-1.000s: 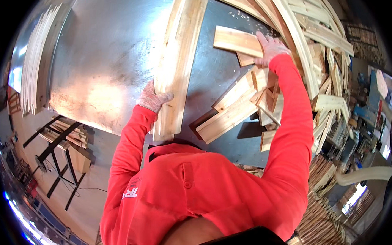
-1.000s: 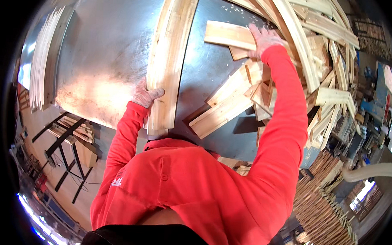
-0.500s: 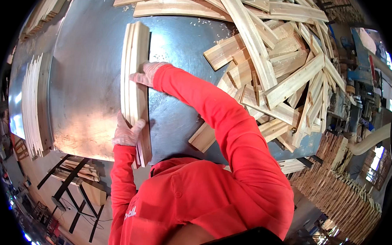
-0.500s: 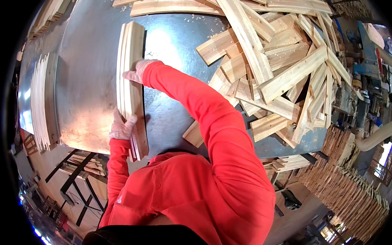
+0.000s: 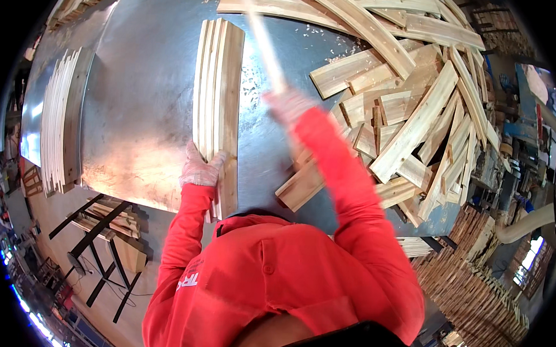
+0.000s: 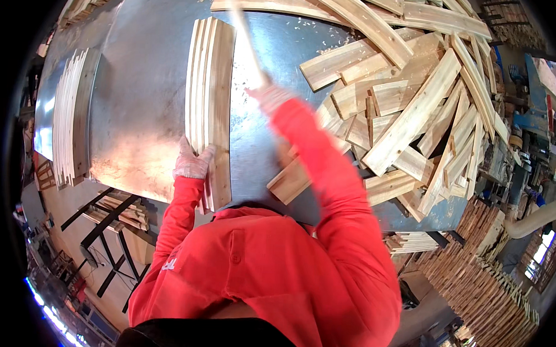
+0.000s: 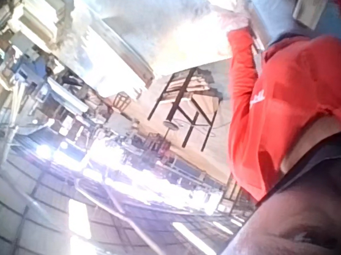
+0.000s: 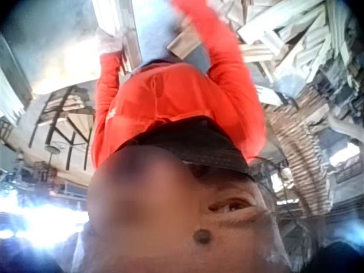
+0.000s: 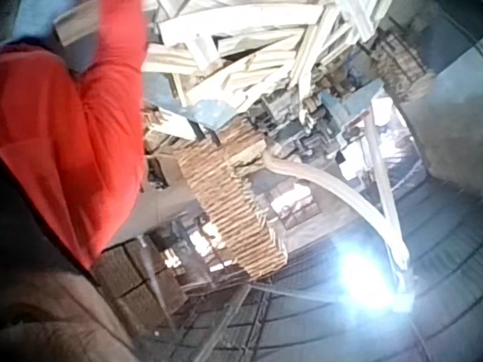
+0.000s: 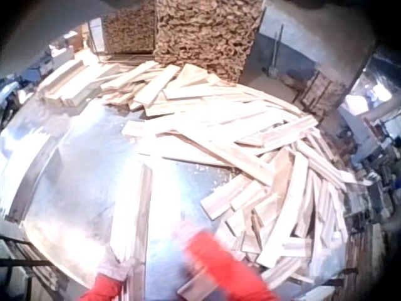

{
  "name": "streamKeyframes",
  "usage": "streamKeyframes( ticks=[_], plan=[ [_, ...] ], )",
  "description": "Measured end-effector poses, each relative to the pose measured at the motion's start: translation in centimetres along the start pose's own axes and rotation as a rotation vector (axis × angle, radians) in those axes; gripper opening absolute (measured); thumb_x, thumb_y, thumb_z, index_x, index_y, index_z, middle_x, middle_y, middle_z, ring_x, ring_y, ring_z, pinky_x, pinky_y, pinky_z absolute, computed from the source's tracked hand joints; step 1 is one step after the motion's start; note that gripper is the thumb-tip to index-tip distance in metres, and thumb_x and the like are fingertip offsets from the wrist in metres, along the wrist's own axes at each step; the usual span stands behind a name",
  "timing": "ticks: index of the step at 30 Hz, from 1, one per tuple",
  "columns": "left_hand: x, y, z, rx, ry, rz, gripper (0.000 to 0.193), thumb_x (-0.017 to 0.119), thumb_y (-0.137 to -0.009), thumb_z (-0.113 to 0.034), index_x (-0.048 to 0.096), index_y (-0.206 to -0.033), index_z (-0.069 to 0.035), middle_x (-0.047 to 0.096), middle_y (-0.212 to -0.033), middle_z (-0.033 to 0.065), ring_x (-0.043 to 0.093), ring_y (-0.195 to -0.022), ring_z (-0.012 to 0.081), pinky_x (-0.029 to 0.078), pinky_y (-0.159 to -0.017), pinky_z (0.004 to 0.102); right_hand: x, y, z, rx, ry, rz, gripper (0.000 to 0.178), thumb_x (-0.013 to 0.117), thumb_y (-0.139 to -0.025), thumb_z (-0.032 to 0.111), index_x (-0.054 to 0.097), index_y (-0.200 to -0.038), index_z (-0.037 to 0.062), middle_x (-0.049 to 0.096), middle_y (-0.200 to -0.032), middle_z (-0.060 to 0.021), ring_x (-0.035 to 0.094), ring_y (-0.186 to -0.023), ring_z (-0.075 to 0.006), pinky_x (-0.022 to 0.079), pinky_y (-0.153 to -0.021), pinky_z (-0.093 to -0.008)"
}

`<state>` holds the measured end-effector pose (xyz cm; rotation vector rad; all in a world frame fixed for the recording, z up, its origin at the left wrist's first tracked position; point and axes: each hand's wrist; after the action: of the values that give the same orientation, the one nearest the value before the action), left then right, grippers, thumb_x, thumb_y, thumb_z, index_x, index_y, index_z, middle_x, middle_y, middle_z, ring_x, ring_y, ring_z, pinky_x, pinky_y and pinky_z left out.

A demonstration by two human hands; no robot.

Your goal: The person sorts wooden planks on a metal table in a workshop. They pick up planks from a disorganized pile, inspect them, and stack them neatly on the left side of the table. The process involves repetitive picking, inspecting, and stacking of the wood pieces.

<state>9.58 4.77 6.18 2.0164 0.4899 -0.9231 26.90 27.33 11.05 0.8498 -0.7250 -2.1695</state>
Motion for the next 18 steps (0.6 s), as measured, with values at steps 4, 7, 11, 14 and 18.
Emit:
streamKeyframes(
  ticks=[4,7,11,14,18],
  plan=[
    [0.8,1.6,-0.3,0.198,0.466,0.058,0.116,0.074,-0.069,-0.060,0.017,-0.151,-0.001,0.049,-0.136,0.0268,0.053,-0.122,0.0369,0.043,-0.101,0.0415,14.1,0.7,-0.2,-0.109,0.396,-0.244,0.097,0.044,-0.089,0.066,0.007,-0.153,0.0036,0.053,-0.130,-0.0298,0.056,-0.117,-0.0378,0.044,-0.102,-0.0431],
    [0.9,2.4,0.2,0.175,0.150,0.015,0.123,0.080,-0.068,-0.050,0.008,-0.149,0.007,0.040,-0.140,0.0314,0.048,-0.126,0.0381,0.041,-0.104,0.0392,9.2,0.3,-0.7,-0.210,0.423,0.182,0.077,0.040,-0.092,0.061,0.044,-0.137,-0.0019,0.058,-0.122,-0.0317,0.058,-0.114,-0.0368,0.042,-0.102,-0.0442],
    [3.7,3.9,-3.1,0.267,-0.082,-0.107,0.127,0.082,-0.065,-0.044,0.002,-0.147,0.011,0.033,-0.141,0.0345,0.037,-0.131,0.0440,0.033,-0.110,0.0428,1.7,-3.6,-1.2,-0.449,0.556,0.245,0.054,0.049,-0.090,0.054,0.065,-0.117,0.0094,0.063,-0.119,-0.0203,0.058,-0.114,-0.0365,0.044,-0.099,-0.0430],
    [4.6,4.3,-4.6,0.176,-0.173,-0.165,0.119,0.078,-0.067,-0.038,0.004,-0.149,0.006,0.040,-0.137,0.0315,0.045,-0.125,0.0437,0.040,-0.105,0.0428,-10.0,-9.4,-0.7,-0.424,0.764,-0.737,0.074,0.065,-0.080,0.053,0.050,-0.137,0.0095,0.051,-0.139,-0.0191,0.052,-0.124,-0.0349,0.042,-0.103,-0.0411],
    [1.8,3.0,-4.4,0.128,-0.026,-0.045,0.116,0.076,-0.069,-0.041,0.005,-0.150,0.002,0.041,-0.137,0.0300,0.047,-0.124,0.0431,0.042,-0.102,0.0444,-22.9,-10.5,-2.8,0.303,1.064,-0.741,0.114,0.074,-0.064,0.065,0.022,-0.151,0.0124,0.046,-0.143,-0.0205,0.043,-0.133,-0.0370,0.032,-0.109,-0.0528]
  ],
)
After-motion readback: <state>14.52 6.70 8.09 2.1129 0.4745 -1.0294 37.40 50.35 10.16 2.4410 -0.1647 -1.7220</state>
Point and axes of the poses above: each hand's wrist, its own y-axis away from the middle knuckle, its own x-axis out of the palm, z = x × y
